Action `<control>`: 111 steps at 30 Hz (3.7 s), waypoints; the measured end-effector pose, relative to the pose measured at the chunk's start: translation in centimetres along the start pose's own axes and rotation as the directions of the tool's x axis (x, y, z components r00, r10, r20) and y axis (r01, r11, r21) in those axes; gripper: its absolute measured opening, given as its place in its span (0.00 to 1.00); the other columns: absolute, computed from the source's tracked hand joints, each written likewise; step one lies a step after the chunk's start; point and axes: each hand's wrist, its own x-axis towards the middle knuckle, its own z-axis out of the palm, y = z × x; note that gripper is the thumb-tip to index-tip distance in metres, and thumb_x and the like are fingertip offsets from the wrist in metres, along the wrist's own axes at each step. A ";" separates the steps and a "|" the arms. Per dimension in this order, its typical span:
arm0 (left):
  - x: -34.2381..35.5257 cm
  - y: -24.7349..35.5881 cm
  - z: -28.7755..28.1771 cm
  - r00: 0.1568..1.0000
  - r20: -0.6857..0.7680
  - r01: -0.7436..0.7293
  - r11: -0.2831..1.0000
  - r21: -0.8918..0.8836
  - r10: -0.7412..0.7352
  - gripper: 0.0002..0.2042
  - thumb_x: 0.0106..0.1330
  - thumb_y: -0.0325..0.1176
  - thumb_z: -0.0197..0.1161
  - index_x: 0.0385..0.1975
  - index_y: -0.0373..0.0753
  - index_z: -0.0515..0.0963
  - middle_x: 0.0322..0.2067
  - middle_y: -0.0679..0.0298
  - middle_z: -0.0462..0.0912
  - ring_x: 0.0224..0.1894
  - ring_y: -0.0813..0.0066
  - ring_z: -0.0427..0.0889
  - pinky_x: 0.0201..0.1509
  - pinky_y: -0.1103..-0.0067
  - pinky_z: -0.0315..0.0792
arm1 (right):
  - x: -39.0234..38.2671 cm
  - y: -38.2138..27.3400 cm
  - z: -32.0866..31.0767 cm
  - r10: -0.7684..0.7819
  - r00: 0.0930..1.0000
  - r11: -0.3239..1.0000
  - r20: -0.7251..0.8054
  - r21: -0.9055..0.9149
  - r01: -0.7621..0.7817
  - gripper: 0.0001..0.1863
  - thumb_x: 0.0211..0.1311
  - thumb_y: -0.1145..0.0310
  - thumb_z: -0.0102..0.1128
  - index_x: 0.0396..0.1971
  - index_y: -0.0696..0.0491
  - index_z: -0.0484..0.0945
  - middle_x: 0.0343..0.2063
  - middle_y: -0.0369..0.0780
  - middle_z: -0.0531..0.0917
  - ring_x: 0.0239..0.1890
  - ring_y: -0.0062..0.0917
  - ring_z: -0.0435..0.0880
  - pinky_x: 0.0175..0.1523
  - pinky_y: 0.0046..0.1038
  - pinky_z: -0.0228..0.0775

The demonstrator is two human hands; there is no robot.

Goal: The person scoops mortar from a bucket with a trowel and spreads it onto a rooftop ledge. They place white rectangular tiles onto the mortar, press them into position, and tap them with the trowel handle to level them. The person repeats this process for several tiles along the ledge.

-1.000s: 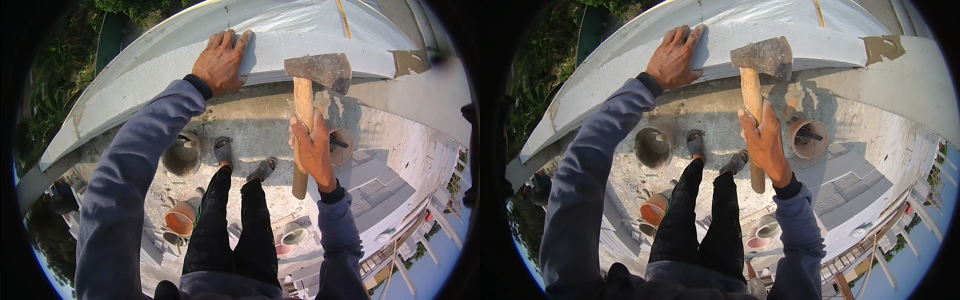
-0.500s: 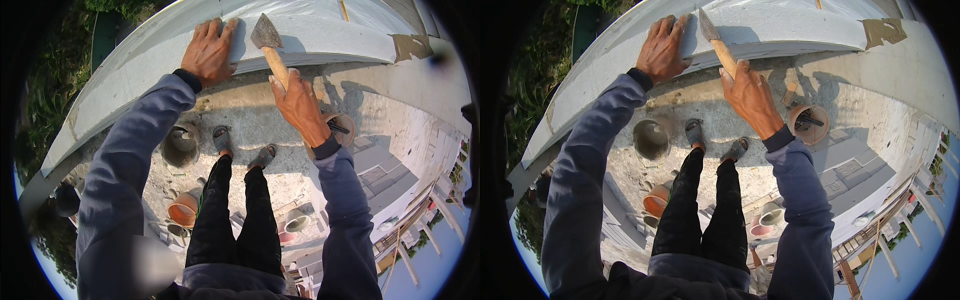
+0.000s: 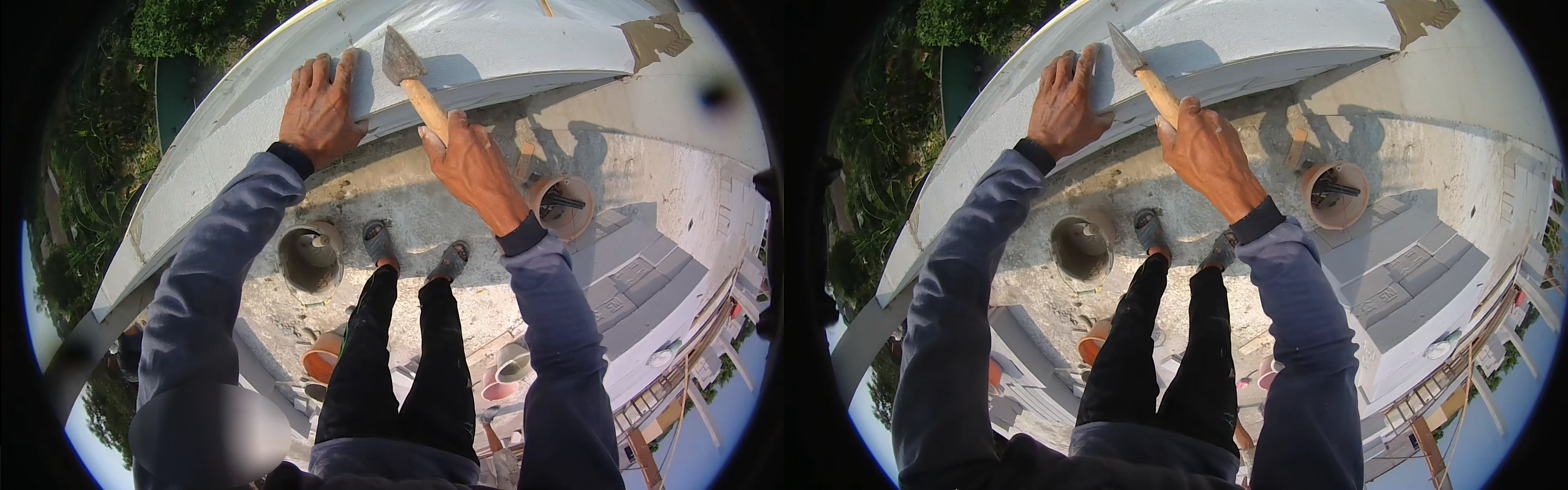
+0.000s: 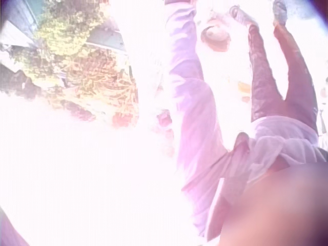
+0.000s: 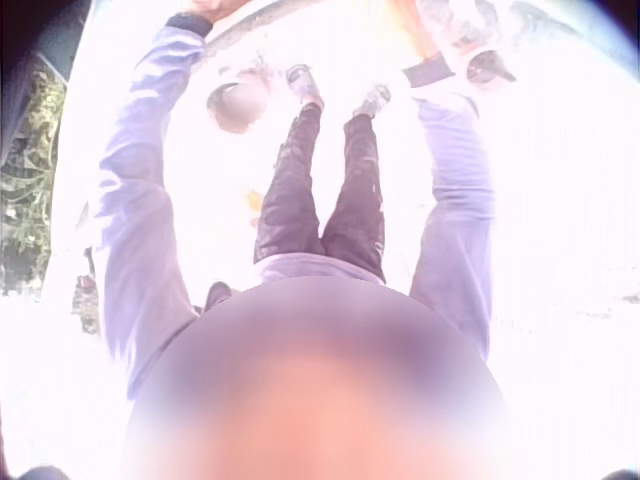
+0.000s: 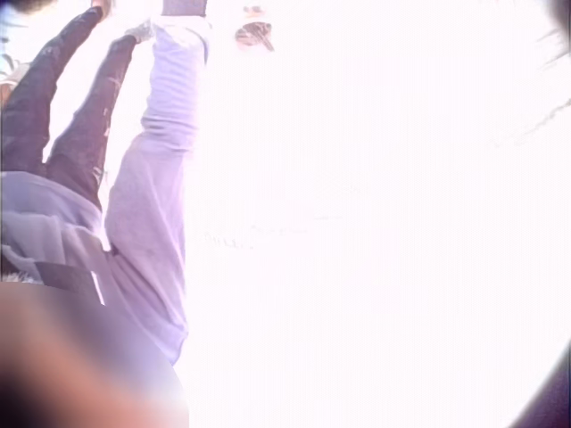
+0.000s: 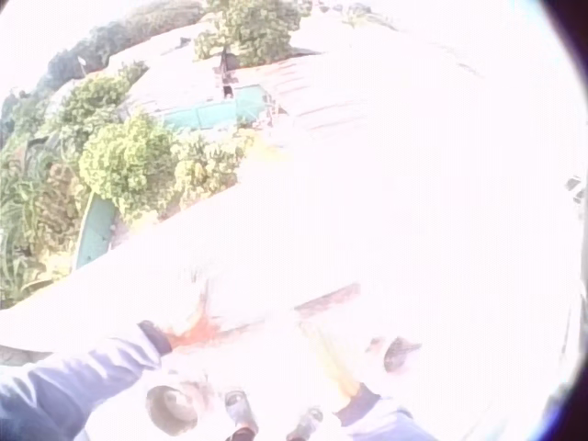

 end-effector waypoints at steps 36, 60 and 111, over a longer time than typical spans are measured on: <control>2.0 0.0 1.4 0.963 -0.070 -0.265 0.962 -0.064 0.261 0.57 0.41 0.35 0.83 0.77 0.45 0.58 0.63 0.50 0.70 0.65 0.48 0.69 0.72 0.56 0.63 | 2.8 -7.6 24.8 0.573 0.591 -0.804 0.567 0.527 0.274 0.29 0.82 0.38 0.41 0.41 0.52 0.71 0.22 0.38 0.76 0.18 0.27 0.75 0.25 0.34 0.71; 2.3 -0.9 -2.8 0.972 0.144 -0.155 0.971 -0.184 0.183 0.55 0.49 0.57 0.80 0.77 0.46 0.60 0.69 0.40 0.64 0.75 0.39 0.61 0.78 0.46 0.55 | -8.4 -1.4 22.8 0.686 0.561 -0.461 0.462 0.874 -0.156 0.26 0.79 0.39 0.50 0.42 0.51 0.68 0.22 0.41 0.78 0.17 0.31 0.79 0.20 0.36 0.73; 13.7 12.2 -3.8 0.976 0.137 -0.136 0.966 -0.220 0.168 0.55 0.50 0.57 0.78 0.80 0.54 0.57 0.78 0.46 0.55 0.81 0.42 0.54 0.82 0.44 0.49 | -5.8 11.2 -10.3 0.376 0.870 0.915 -0.320 -0.022 -0.403 0.22 0.74 0.59 0.65 0.39 0.66 0.72 0.23 0.61 0.81 0.28 0.62 0.85 0.32 0.52 0.77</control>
